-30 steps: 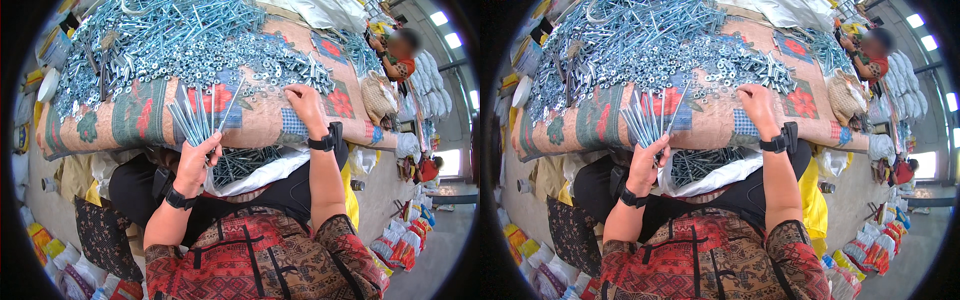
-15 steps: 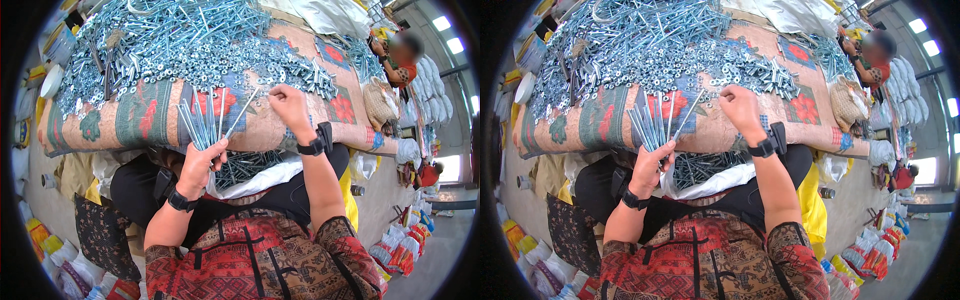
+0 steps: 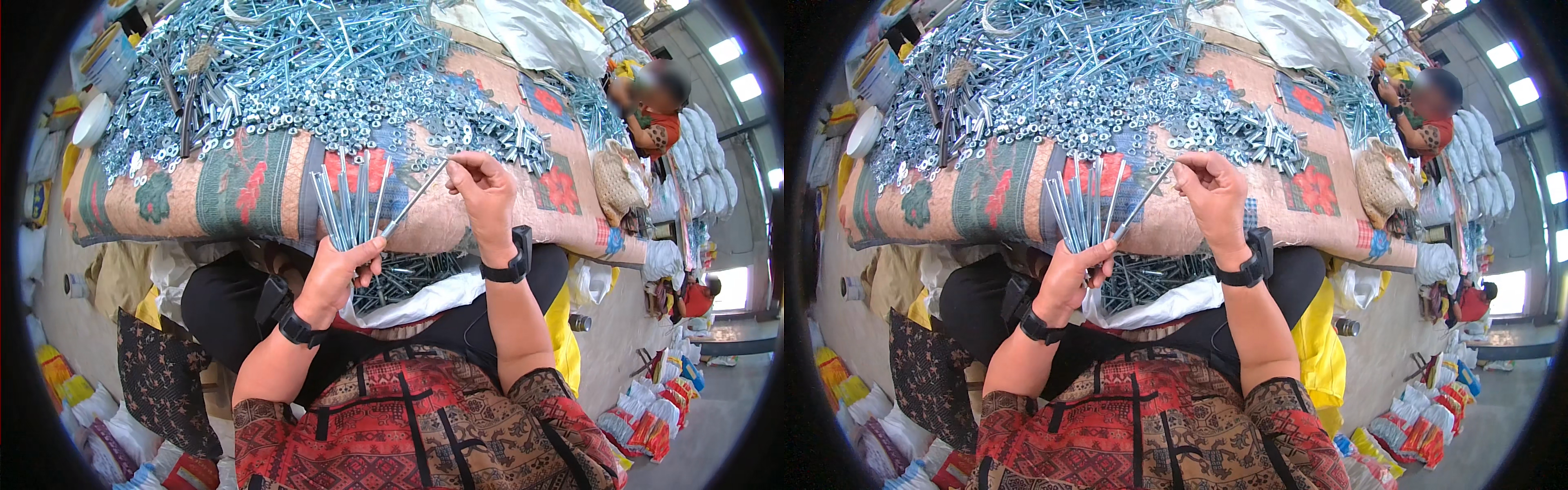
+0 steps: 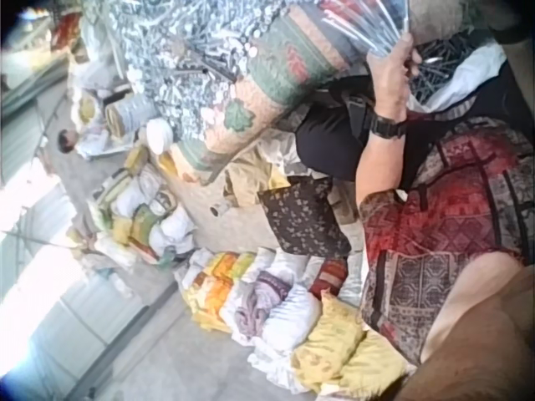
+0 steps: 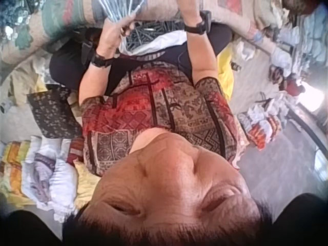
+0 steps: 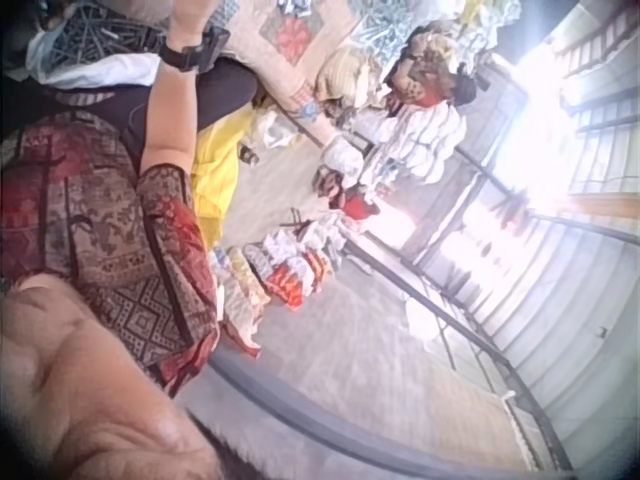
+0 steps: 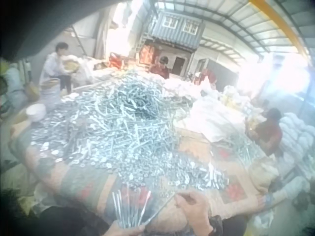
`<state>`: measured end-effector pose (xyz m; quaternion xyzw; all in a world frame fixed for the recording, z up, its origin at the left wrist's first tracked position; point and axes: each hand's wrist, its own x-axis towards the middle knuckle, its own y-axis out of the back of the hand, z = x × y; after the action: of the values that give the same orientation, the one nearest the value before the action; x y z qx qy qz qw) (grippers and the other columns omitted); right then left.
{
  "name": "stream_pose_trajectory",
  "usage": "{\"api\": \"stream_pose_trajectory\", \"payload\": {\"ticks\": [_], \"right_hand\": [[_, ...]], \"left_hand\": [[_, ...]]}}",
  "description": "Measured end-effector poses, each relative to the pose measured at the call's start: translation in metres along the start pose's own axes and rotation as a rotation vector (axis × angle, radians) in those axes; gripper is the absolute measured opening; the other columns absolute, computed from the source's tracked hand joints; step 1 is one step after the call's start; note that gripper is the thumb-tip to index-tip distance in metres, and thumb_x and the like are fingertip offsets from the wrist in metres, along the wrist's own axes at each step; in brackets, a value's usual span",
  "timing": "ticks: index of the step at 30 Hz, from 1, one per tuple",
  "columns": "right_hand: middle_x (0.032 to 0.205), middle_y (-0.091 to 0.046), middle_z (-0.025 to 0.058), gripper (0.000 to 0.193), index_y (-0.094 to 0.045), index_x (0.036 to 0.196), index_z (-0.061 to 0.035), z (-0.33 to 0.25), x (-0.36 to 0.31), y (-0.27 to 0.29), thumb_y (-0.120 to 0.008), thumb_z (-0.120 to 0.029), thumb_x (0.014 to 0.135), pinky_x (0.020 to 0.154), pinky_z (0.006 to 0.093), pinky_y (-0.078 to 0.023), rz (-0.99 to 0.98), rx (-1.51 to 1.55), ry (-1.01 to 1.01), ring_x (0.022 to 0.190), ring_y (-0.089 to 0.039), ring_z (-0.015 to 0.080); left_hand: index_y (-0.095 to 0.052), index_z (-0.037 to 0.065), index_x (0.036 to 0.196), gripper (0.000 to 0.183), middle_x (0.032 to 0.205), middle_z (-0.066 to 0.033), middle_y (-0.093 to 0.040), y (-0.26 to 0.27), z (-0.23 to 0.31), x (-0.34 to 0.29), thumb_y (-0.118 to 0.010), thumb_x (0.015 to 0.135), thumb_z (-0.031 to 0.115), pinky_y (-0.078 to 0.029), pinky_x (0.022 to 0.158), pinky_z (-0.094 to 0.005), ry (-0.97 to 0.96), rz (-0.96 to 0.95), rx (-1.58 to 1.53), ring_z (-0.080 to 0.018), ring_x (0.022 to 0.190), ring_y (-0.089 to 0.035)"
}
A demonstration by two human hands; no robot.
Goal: Sorting and assembling metal pins with washers on a work table.
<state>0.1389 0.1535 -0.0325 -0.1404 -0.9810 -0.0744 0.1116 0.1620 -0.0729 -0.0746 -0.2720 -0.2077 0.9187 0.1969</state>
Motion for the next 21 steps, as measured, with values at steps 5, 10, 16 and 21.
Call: {"api": "stream_pose_trajectory", "payload": {"ticks": [5,10,16,21], "right_hand": [[0.079,-0.061,-0.0005,0.008,-0.067,0.092,-0.0018,-0.001,-0.002,-0.002,-0.068,0.001,0.084,0.06,0.0173,-0.045,0.023,-0.032,0.166,0.067,-0.057,0.0038],[0.081,-0.062,0.0003,0.01,-0.068,0.095,-0.0016,-0.006,-0.001,0.002,-0.068,-0.002,0.085,0.06,0.0185,-0.047,-0.017,-0.021,0.133,0.067,-0.058,0.0057],[0.079,-0.065,0.0031,0.014,-0.067,0.099,-0.0017,-0.009,0.006,0.018,-0.067,-0.011,0.088,0.059,0.0204,-0.05,-0.027,0.301,-0.183,0.068,-0.061,0.0083],[0.074,-0.063,0.0025,0.016,-0.067,0.097,-0.0023,-0.01,0.007,0.021,-0.067,-0.016,0.089,0.055,0.0197,-0.048,-0.117,0.427,-0.295,0.064,-0.059,0.0078]], "left_hand": [[-0.062,0.007,0.091,0.014,0.062,-0.0009,-0.06,-0.002,0.003,-0.003,-0.067,0.087,0.019,-0.03,0.039,-0.0198,0.0,-0.026,-0.038,-0.0068,0.043,-0.048],[-0.062,0.006,0.092,0.015,0.062,-0.0007,-0.06,-0.001,0.001,-0.002,-0.067,0.087,0.02,-0.03,0.039,-0.0197,-0.009,-0.035,-0.033,-0.0063,0.043,-0.048],[-0.063,0.005,0.091,0.015,0.062,-0.0013,-0.059,-0.002,0.005,-0.005,-0.067,0.086,0.019,-0.032,0.041,-0.0199,-0.046,-0.048,-0.008,-0.0067,0.044,-0.048],[-0.063,0.004,0.089,0.016,0.062,-0.0019,-0.06,-0.004,0.006,-0.008,-0.068,0.086,0.018,-0.034,0.041,-0.0201,-0.059,-0.071,0.029,-0.007,0.045,-0.049]]}}
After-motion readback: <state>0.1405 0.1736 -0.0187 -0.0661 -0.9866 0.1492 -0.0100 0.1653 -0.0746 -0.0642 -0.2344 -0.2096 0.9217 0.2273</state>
